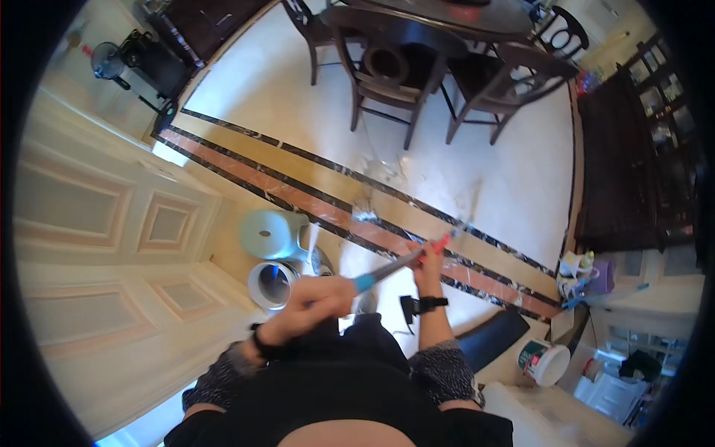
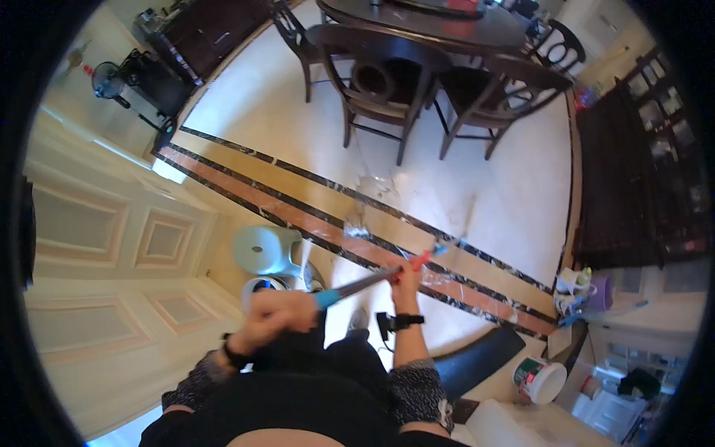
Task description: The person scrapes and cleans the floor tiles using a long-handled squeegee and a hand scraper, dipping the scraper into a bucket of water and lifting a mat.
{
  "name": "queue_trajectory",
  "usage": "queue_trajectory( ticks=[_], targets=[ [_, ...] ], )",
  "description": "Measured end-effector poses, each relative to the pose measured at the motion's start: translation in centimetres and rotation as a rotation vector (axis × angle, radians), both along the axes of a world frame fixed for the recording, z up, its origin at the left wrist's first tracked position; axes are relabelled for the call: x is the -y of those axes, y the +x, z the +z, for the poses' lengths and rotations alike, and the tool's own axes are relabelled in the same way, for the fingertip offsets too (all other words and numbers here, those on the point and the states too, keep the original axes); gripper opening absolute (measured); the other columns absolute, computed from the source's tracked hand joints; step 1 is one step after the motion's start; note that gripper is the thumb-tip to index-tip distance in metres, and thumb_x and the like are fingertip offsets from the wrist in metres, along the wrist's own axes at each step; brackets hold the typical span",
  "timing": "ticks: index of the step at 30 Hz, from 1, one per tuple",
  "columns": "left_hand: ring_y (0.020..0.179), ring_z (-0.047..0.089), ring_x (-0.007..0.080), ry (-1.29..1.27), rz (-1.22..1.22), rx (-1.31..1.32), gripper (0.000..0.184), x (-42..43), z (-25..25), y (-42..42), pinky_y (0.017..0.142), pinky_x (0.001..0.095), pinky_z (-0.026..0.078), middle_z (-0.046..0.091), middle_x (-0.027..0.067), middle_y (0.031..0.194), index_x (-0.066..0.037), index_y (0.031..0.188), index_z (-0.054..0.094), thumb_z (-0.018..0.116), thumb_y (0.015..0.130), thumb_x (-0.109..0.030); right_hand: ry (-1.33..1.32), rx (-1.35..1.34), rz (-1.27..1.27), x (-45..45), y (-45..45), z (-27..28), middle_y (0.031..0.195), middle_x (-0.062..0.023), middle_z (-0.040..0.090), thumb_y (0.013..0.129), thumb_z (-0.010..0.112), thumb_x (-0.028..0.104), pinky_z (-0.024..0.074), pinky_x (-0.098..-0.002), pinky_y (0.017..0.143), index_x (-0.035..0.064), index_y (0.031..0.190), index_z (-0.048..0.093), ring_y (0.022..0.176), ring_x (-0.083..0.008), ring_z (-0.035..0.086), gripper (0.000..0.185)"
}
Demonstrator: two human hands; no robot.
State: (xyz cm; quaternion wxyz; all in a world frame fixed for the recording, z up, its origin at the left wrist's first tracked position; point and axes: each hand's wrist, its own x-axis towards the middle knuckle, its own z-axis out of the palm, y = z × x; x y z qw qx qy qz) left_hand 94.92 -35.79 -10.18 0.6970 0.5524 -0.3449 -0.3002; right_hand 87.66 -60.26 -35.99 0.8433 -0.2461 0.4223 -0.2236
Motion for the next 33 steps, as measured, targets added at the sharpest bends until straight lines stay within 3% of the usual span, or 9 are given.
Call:
queue_trajectory(
  ticks=[3,5,6,7,9,21,27,31,33],
  targets=[
    [0.064,0.048,0.0143,-0.017,-0.024,-0.063,0.028,0.8,-3.3,1.9,0.06,0.0254,0.039,0.052,0.0054,0.07,0.001,0.072,0.052,0.044,0.093,-0.015,0.057,-0.143,-0.03,0.9,1.7,-0.3,0.074,-0.0139,0.06,0.076,0.053,-0.001,0.0555,-0.0333,0.051,0.0074,0.102,0.04,0.067,-0.0228,0.064,0.03],
    [0.06,0.047,0.0139,0.077,0.087,-0.081,0.033,-1.1,-1.8,3.3,0.056,0.0254,0.038,0.05,0.0053,0.066,0.001,0.068,0.05,0.045,0.093,-0.02,0.0,-0.169,0.158,0.7,3.4,-2.2,0.074,-0.0112,0.058,0.076,0.057,0.004,0.051,-0.0315,0.047,0.0095,0.101,0.043,0.066,-0.0217,0.063,0.029],
    [0.058,0.047,0.019,0.024,0.134,-0.058,0.045,-2.5,-1.3,4.3,0.059,0.0329,0.039,0.049,0.0079,0.061,-0.002,0.058,0.045,0.044,0.094,-0.028,0.024,-0.143,0.243,0.0,4.6,-2.4,0.075,-0.0094,0.058,0.077,0.058,0.004,0.0495,-0.0301,0.049,0.0111,0.101,0.043,0.066,-0.0203,0.061,0.028],
    [0.055,0.046,0.0161,-0.018,0.181,-0.073,0.047,-4.1,-0.5,5.5,0.052,0.0272,0.037,0.049,0.0075,0.06,0.001,0.056,0.044,0.044,0.094,-0.027,0.056,-0.118,0.329,-1.2,5.9,-3.0,0.077,-0.0076,0.057,0.078,0.058,0.005,0.048,-0.0287,0.05,0.0128,0.101,0.044,0.066,-0.0188,0.059,0.027],
    [0.052,0.044,0.0181,-0.08,0.293,-0.064,0.046,-7.2,2.0,7.6,0.054,0.0325,0.038,0.047,0.0078,0.055,-0.002,0.053,0.044,0.044,0.093,-0.024,0.101,-0.093,0.439,-4.1,9.9,-5.4,0.073,-0.0064,0.058,0.078,0.059,0.008,0.0449,-0.0271,0.047,0.0148,0.101,0.043,0.065,-0.0199,0.06,0.028],
    [0.042,0.042,0.0176,-0.021,0.876,0.005,0.042,-16.1,8.0,12.2,0.058,0.0353,0.04,0.04,0.0049,0.045,-0.01,0.05,0.034,0.044,0.09,-0.019,0.181,-0.222,0.734,-19.2,26.2,2.0,0.064,-0.0118,0.06,0.081,0.056,0.006,0.0361,-0.0277,0.031,0.0118,0.092,0.039,0.051,-0.0232,0.062,0.021],
    [0.032,0.039,0.0156,-0.203,0.778,0.071,0.04,-20.6,10.2,13.9,0.041,0.0316,0.039,0.04,0.001,0.039,-0.015,0.051,0.035,0.047,0.089,-0.019,0.191,-0.065,0.728,-21.7,22.6,5.6,0.068,-0.0144,0.058,0.081,0.054,0.006,0.0355,-0.0266,0.034,0.0123,0.088,0.038,0.052,-0.0227,0.059,0.019],
    [0.033,0.04,0.0186,-0.134,0.548,-0.174,0.046,-19.5,6.9,16.6,0.041,0.0337,0.037,0.041,0.0046,0.04,-0.008,0.043,0.036,0.053,0.085,-0.02,0.291,-0.217,0.513,-20.0,15.8,2.6,0.067,-0.0082,0.054,0.081,0.049,0.004,0.0358,-0.0269,0.033,0.0109,0.093,0.039,0.058,-0.0216,0.062,0.016],
    [0.034,0.041,0.0206,-0.122,0.335,-0.229,0.045,-18.9,6.0,17.8,0.041,0.0345,0.037,0.041,0.0052,0.041,-0.006,0.044,0.037,0.052,0.085,-0.018,0.343,-0.358,0.537,-19.4,13.8,1.2,0.079,-0.0149,0.059,0.081,0.05,0.004,0.0403,-0.029,0.039,0.0108,0.087,0.041,0.065,-0.0253,0.061,0.013]
  ],
)
